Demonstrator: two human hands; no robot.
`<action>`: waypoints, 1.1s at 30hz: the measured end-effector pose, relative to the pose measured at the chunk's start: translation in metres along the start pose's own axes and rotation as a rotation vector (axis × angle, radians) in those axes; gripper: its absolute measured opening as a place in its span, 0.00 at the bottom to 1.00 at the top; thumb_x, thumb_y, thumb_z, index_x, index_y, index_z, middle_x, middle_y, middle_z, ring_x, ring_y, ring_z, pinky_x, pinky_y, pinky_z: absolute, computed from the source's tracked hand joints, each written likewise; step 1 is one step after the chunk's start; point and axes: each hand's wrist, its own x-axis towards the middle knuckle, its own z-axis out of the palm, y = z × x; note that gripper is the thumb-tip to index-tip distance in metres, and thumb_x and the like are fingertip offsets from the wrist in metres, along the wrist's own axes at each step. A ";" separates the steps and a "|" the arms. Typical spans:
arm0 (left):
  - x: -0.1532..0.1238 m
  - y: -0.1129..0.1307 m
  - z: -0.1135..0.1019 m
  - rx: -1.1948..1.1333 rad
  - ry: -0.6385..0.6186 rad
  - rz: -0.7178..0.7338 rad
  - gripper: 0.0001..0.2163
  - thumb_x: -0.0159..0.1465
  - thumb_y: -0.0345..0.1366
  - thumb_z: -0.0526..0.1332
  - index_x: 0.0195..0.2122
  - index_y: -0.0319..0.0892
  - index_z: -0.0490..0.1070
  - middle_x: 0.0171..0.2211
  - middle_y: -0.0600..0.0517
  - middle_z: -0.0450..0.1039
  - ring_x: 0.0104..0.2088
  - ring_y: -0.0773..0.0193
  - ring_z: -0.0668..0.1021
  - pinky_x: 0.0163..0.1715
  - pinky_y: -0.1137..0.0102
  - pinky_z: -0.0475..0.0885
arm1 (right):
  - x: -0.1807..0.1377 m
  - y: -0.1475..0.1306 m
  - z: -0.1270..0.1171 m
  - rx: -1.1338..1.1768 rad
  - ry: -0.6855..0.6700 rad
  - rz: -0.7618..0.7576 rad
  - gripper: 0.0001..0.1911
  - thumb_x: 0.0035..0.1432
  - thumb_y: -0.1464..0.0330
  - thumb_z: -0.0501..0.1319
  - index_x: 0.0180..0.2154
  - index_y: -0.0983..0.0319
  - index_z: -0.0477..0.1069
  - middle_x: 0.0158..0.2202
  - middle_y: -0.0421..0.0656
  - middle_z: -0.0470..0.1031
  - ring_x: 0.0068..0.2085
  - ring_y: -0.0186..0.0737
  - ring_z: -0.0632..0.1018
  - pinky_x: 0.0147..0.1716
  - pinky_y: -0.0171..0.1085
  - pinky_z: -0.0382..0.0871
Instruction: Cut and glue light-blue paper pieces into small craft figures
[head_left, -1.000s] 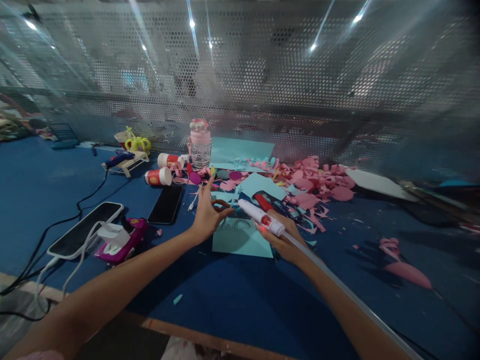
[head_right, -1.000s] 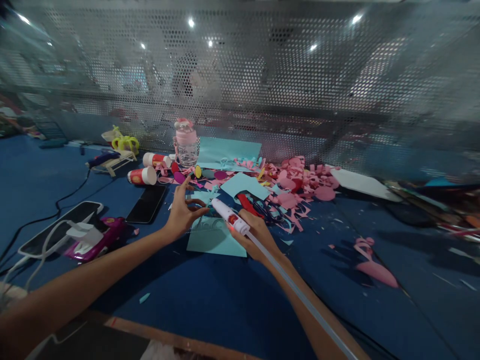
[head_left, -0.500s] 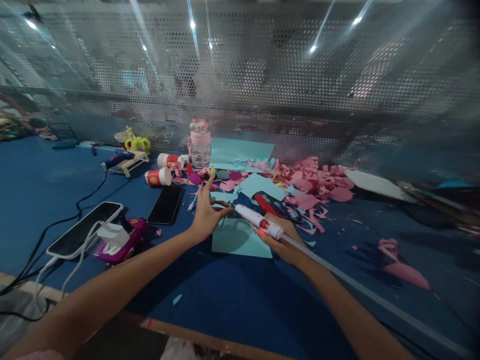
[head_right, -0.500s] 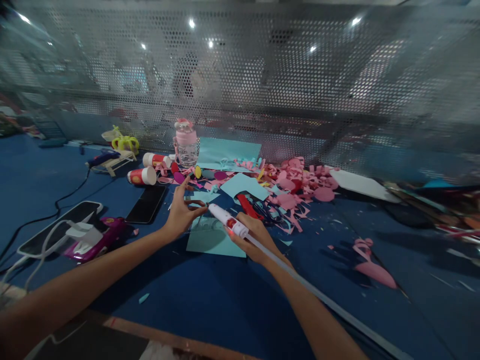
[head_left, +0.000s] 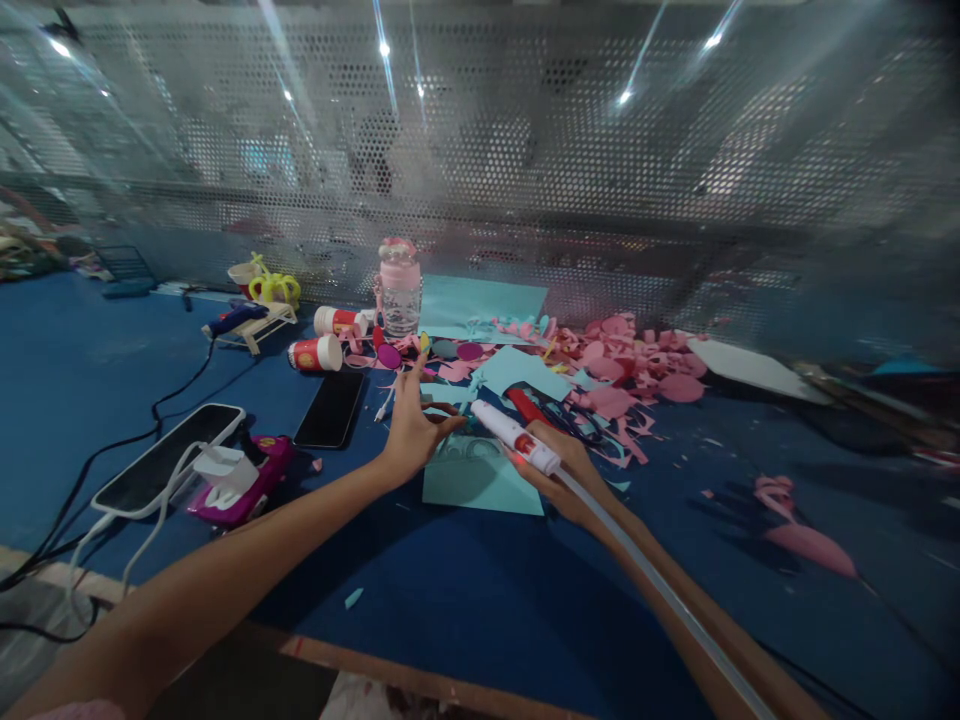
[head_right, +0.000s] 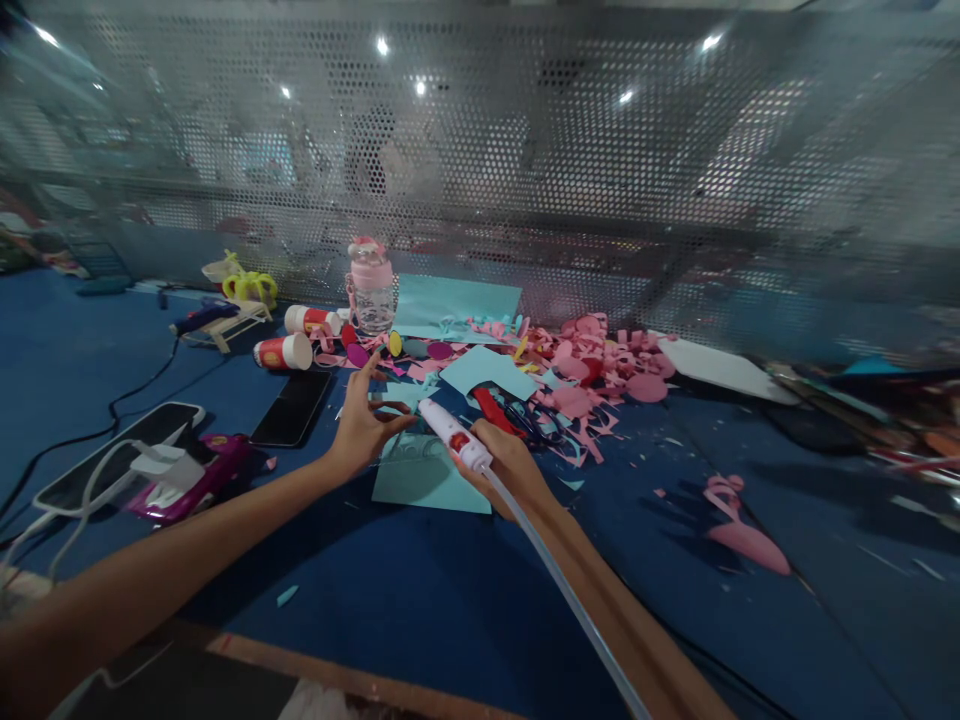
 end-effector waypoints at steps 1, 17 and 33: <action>0.000 0.000 0.000 -0.002 -0.001 -0.001 0.40 0.47 0.36 0.68 0.58 0.57 0.48 0.49 0.47 0.52 0.29 0.70 0.75 0.27 0.70 0.76 | 0.000 0.000 0.000 0.003 -0.021 -0.007 0.12 0.53 0.59 0.54 0.25 0.59 0.56 0.21 0.38 0.63 0.21 0.33 0.65 0.20 0.33 0.54; 0.000 -0.001 0.001 0.056 0.031 0.025 0.40 0.46 0.39 0.68 0.58 0.56 0.48 0.48 0.47 0.54 0.29 0.70 0.74 0.25 0.70 0.75 | 0.001 0.002 0.007 -0.085 0.066 0.021 0.12 0.52 0.59 0.53 0.25 0.60 0.58 0.22 0.40 0.67 0.22 0.34 0.68 0.20 0.32 0.56; 0.001 0.000 0.001 0.006 0.050 -0.053 0.41 0.45 0.33 0.69 0.58 0.56 0.49 0.47 0.48 0.55 0.28 0.71 0.74 0.24 0.72 0.75 | 0.000 -0.002 -0.002 -0.106 0.009 0.007 0.11 0.53 0.60 0.53 0.25 0.59 0.57 0.22 0.41 0.67 0.22 0.34 0.68 0.20 0.32 0.56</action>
